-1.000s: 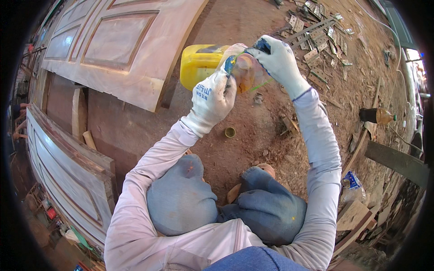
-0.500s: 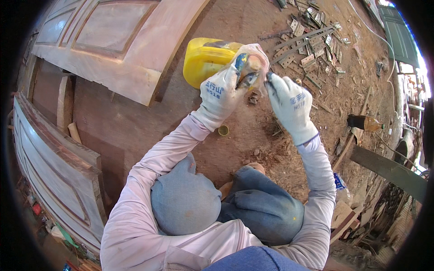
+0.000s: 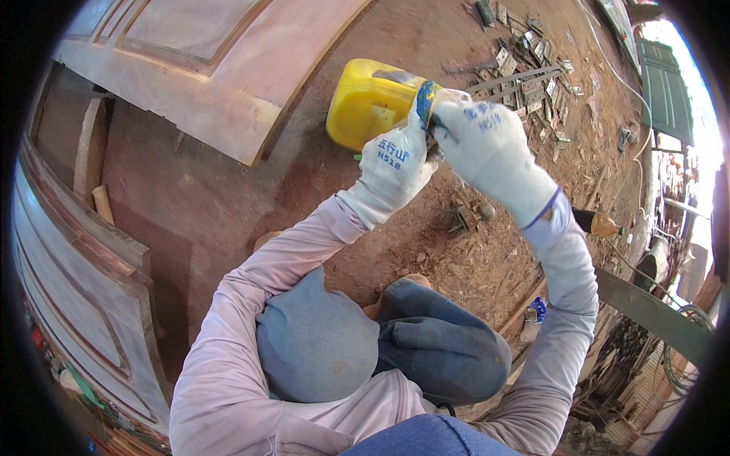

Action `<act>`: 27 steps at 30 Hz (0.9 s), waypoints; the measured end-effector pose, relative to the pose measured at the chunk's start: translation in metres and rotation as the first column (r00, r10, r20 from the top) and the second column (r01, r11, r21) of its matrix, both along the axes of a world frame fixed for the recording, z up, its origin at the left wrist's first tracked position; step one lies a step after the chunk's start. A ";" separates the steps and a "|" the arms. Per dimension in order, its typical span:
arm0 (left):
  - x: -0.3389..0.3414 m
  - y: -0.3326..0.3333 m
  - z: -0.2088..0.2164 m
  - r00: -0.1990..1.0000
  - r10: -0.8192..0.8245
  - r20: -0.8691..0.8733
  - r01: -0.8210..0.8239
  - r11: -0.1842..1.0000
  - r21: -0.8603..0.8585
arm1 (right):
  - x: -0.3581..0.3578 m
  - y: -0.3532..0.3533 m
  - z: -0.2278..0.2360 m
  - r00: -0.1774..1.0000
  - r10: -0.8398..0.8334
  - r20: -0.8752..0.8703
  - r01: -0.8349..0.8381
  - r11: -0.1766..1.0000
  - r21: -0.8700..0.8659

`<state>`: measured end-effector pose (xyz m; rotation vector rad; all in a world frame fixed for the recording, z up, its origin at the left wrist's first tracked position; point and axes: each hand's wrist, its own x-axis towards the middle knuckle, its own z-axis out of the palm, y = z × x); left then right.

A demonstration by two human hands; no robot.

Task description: The person pours liquid from a bottle into a yellow container, then carries the container across a cluttered workshop and places it on the floor. They then pick up a plastic bag and tie it around the container's opening.

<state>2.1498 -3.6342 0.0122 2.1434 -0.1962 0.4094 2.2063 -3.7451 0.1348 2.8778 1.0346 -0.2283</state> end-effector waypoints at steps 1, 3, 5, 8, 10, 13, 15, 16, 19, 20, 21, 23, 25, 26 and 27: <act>0.000 0.000 -0.002 1.000 0.007 0.018 -0.007 1.000 -0.008 | 0.009 0.002 0.000 0.999 -0.003 -0.040 0.003 1.000 -0.010; 0.001 -0.001 -0.005 0.998 0.019 0.052 -0.018 1.000 -0.024 | 0.026 0.000 0.000 0.993 -0.014 -0.119 0.011 0.999 -0.030; 0.000 -0.001 -0.006 1.000 0.018 -0.011 -0.019 1.000 -0.020 | 0.038 -0.004 0.002 0.982 -0.020 -0.187 0.020 1.000 -0.001; 0.000 -0.003 -0.009 0.998 0.023 0.061 -0.020 0.998 -0.058 | 0.058 -0.016 -0.003 0.949 -0.086 -0.304 0.130 0.983 0.128; 0.001 -0.001 -0.015 0.992 0.027 0.122 -0.019 0.998 -0.067 | 0.070 -0.011 -0.003 0.897 -0.148 -0.416 0.220 0.967 0.131; 0.001 0.001 -0.021 0.986 0.004 0.166 0.007 0.998 -0.066 | 0.092 -0.021 -0.019 0.866 -0.158 -0.475 0.286 0.935 0.210; 0.001 0.005 -0.021 0.979 -0.010 0.203 0.023 0.998 -0.061 | 0.104 -0.024 -0.027 0.852 -0.188 -0.489 0.321 0.925 0.203; 0.002 0.003 -0.021 0.969 0.016 0.248 0.003 0.997 -0.075 | 0.109 -0.033 -0.034 0.868 -0.184 -0.461 0.316 0.921 0.228; 0.003 -0.001 -0.020 0.953 0.067 0.295 -0.033 0.992 -0.121 | 0.101 -0.055 -0.047 0.848 -0.242 -0.471 0.414 0.858 0.304; 0.001 0.000 -0.018 0.964 0.061 0.257 -0.026 0.990 -0.139 | 0.093 -0.064 -0.049 0.874 -0.237 -0.424 0.402 0.843 0.357; 0.001 0.001 -0.016 0.974 0.052 0.220 -0.017 0.987 -0.158 | 0.083 -0.069 -0.049 0.852 -0.282 -0.441 0.464 0.798 0.385; 0.001 0.004 -0.017 0.972 0.030 0.232 0.016 0.981 -0.192 | 0.063 -0.076 -0.055 0.801 -0.359 -0.480 0.574 0.689 0.442; 0.001 0.008 -0.010 0.975 -0.003 0.220 0.047 0.980 -0.196 | 0.041 -0.079 -0.056 0.808 -0.382 -0.449 0.584 0.624 0.519; -0.005 0.009 -0.003 0.993 -0.005 0.116 0.024 0.986 -0.167 | 0.031 -0.082 -0.059 0.800 -0.405 -0.443 0.600 0.571 0.560; -0.006 0.011 0.000 0.988 -0.004 0.153 0.021 0.993 -0.113 | 0.019 -0.081 -0.061 0.788 -0.431 -0.440 0.615 0.513 0.598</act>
